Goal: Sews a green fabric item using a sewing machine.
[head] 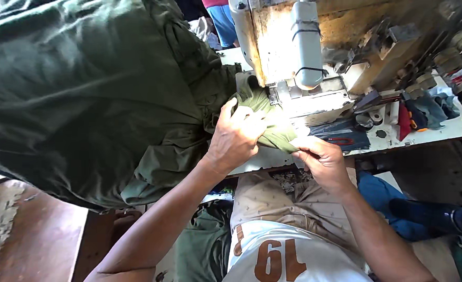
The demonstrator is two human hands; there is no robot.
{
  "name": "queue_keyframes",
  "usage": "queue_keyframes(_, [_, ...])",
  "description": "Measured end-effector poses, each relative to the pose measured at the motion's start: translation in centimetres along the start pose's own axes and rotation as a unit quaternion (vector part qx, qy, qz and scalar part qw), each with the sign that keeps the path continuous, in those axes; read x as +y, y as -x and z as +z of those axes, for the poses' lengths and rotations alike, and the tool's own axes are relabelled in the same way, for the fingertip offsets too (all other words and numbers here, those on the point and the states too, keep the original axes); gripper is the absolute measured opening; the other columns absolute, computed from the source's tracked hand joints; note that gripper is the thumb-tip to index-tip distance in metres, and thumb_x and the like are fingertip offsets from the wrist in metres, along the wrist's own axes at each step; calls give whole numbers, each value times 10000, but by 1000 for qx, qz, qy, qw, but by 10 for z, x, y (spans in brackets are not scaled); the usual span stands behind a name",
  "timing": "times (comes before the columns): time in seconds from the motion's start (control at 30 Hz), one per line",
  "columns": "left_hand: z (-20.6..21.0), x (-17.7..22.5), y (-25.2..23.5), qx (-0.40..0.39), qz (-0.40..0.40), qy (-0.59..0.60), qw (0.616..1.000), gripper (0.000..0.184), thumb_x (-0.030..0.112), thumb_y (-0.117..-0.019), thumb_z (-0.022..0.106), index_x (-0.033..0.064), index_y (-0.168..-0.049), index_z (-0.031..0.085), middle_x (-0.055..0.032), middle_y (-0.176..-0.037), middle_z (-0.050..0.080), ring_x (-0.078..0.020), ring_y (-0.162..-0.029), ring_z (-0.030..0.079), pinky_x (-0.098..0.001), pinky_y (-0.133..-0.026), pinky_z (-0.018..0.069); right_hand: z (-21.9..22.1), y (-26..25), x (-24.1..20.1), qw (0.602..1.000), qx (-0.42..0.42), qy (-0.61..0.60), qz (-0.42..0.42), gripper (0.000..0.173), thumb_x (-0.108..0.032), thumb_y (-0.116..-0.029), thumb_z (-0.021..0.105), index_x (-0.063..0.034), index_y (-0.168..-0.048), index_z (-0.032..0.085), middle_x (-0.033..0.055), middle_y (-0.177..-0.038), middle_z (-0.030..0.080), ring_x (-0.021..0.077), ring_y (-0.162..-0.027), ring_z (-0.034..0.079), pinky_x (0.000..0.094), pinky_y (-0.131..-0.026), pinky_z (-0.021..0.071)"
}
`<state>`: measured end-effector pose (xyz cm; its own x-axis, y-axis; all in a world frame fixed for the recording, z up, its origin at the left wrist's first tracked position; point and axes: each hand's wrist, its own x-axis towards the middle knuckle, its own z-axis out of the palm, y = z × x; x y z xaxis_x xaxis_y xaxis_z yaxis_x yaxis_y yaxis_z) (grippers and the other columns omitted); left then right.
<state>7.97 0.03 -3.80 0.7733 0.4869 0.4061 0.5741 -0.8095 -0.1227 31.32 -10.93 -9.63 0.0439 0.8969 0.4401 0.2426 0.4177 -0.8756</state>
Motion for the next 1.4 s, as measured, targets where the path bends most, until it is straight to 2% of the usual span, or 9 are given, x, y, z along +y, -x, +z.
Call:
queue_keyframes(0.13, [-1,-19,-11,-16,-1,6,1000,301,108,-889,539,138,-1110,741,-41,-1239,714,-317,-1177,633,-622,-1144,321,10,-18,8,1000,10,-11,12,121,-45,-939,728,-70,-1051,769,38,-1017,734,113,-681,674,276,-578,607])
queue_keyframes(0.47, [1,-43,-23,-20,9,20,1000,256,128,-858,509,117,-1004,718,-43,-1184,722,-302,-1153,637,-578,-1128,351,17,-30,7,1000,16,-20,7,115,-23,-934,729,-39,-1045,756,57,-960,725,116,-637,655,266,-534,587])
queue_keyframes(0.73, [8,-55,-28,2,18,14,1000,249,100,-869,516,102,-1035,701,-64,-1189,711,-322,-1147,635,-577,-1117,368,23,-45,9,1000,24,-17,-11,153,-16,-941,715,-34,-1091,742,73,-1019,726,105,-627,648,252,-514,574])
queue_keyframes(0.9, [7,-59,-30,-2,21,34,999,353,42,-827,568,111,-1150,693,-86,-1349,642,-337,-1284,562,-574,-1128,352,28,-54,11,999,38,8,-7,151,-45,-951,714,-63,-1101,728,64,-965,729,116,-577,626,259,-472,544])
queue_keyframes(0.97, [-3,-55,-29,-29,44,73,996,359,149,-823,626,137,-1173,704,-82,-1397,607,-329,-1355,508,-607,-1161,316,28,-55,14,999,40,7,-10,162,-23,-946,709,-63,-1101,733,63,-983,734,112,-588,632,252,-484,547])
queue_keyframes(1.03, [-16,-51,-25,-61,71,86,992,353,438,-916,601,153,-1083,725,-70,-1427,578,-314,-1399,471,-638,-1182,282,28,-57,15,999,41,-5,-8,165,-10,-947,704,-55,-1101,738,63,-992,740,113,-592,640,251,-489,555])
queue_keyframes(1.13, [-37,-61,-21,-107,43,68,991,646,778,-896,508,183,-1016,729,-89,-1467,532,-337,-1409,445,-654,-1149,310,31,-65,19,998,40,-10,-37,165,24,-943,683,-24,-1089,743,75,-1066,749,117,-815,720,269,-692,626])
queue_keyframes(1.23, [-59,-93,-15,-128,-6,17,992,640,740,-919,509,144,-1015,720,-164,-1483,498,-440,-1383,430,-704,-1087,331,29,-68,20,997,29,20,-62,165,34,-935,690,-10,-1084,745,88,-1092,745,139,-1007,728,309,-894,628])
queue_keyframes(1.4, [-94,-70,-8,-45,52,113,991,343,441,-931,686,106,-855,685,-125,-1467,526,-339,-1389,468,-552,-1101,433,18,-72,7,990,-21,119,-67,133,-57,-965,677,-48,-1073,753,67,-1036,742,112,-958,710,306,-876,595])
